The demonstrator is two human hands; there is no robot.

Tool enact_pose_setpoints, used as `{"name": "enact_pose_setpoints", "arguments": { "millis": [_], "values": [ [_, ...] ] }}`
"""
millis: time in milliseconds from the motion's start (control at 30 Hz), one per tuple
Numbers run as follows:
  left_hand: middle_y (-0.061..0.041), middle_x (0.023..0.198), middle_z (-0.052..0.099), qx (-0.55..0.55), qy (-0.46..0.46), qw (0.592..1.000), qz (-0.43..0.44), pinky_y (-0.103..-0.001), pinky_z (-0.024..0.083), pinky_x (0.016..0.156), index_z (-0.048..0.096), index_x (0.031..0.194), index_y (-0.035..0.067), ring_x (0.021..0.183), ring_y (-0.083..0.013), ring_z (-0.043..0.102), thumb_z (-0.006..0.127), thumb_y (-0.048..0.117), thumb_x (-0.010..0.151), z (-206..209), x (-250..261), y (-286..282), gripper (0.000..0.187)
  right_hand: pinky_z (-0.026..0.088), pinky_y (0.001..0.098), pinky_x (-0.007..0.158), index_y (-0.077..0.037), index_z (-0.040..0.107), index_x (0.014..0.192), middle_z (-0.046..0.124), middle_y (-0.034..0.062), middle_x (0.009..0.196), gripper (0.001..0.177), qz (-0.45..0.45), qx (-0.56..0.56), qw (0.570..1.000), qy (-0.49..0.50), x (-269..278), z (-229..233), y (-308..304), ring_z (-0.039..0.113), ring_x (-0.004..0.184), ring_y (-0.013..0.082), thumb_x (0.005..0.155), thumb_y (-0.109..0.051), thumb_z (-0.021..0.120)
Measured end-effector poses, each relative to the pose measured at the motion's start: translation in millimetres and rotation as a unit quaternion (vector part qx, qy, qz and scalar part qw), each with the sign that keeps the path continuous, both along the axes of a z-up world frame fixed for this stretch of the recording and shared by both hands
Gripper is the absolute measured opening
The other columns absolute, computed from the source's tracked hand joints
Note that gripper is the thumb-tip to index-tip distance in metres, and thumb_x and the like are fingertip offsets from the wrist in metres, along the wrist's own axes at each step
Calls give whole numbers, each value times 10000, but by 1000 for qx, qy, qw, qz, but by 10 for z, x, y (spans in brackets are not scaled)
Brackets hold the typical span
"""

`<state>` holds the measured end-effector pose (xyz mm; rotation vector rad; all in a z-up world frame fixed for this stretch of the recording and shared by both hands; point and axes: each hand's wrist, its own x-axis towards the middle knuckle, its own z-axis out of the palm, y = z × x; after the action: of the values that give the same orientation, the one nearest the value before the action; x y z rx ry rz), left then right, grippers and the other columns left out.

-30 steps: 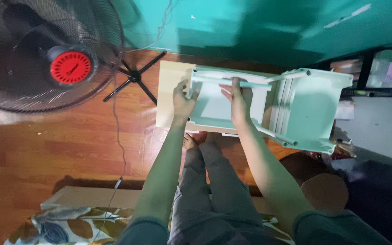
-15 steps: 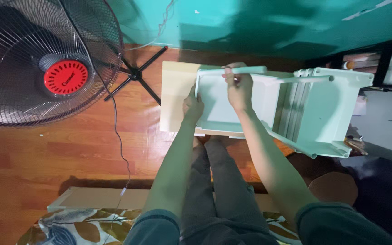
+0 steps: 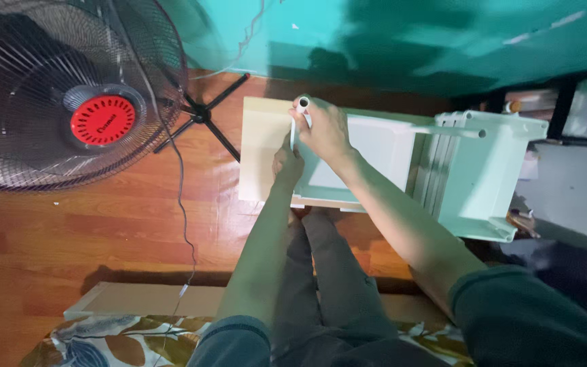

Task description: The person assembles a white plastic storage unit by inserting cylindrical legs into the corner sockets of the base. They repeatedly insert and remove the legs to fit them securely, then place a second plastic tray on top of the assembled base.

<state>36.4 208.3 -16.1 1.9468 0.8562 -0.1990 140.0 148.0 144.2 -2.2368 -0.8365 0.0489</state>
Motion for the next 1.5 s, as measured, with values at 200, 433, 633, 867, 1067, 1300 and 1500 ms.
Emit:
{"name": "enact_pose_setpoints", "arguments": {
  "millis": [200,433,633,867,1067,1300,1500],
  "values": [
    [-181,1113,680,-6,33,999,-5,-490,496,893,411,1439,319,1039,-392,643,500,176,932,149,6,-1,535,511,398,634,-57,664,817,693,107,777,139,120,6,990,72,291,20,-4,678,721,281,838,-183,719],
    [-164,1122,679,-23,106,994,3,-482,492,899,404,1429,382,1045,-375,642,512,207,933,239,50,7,537,394,319,523,-37,523,576,541,51,538,512,192,66,930,308,482,-336,203,499,520,110,1005,-314,572],
    [-163,1134,675,-25,92,995,14,-483,492,904,414,1427,346,1053,-374,640,518,201,928,136,28,-52,530,328,315,489,-38,440,590,420,7,527,529,-264,253,917,160,-62,-555,575,375,520,104,1026,-318,546],
    [-160,1148,669,-18,86,996,9,-484,492,909,426,1423,305,1063,-372,639,524,194,922,130,42,-36,523,410,259,691,-23,549,863,528,-15,827,335,96,290,907,291,98,-168,269,490,797,68,880,-312,717],
    [-150,1159,665,-17,125,992,22,-470,483,933,438,1415,332,1077,-367,629,527,177,916,170,39,-25,530,451,271,706,-82,664,742,630,15,818,322,164,56,950,258,441,-336,114,574,826,71,928,-343,702],
    [-176,1137,672,-8,69,997,35,-490,481,912,420,1438,336,1074,-381,626,525,200,920,126,111,-61,546,297,363,481,-47,413,575,401,-6,505,549,-268,259,913,166,-55,-525,497,359,503,102,1025,-344,520],
    [-168,1115,679,-6,83,997,9,-496,487,900,406,1447,357,1057,-377,635,483,215,943,117,15,-7,529,393,346,695,-1,521,849,507,-5,816,315,168,283,889,319,257,-412,216,465,785,112,980,-242,676]
  ]
}}
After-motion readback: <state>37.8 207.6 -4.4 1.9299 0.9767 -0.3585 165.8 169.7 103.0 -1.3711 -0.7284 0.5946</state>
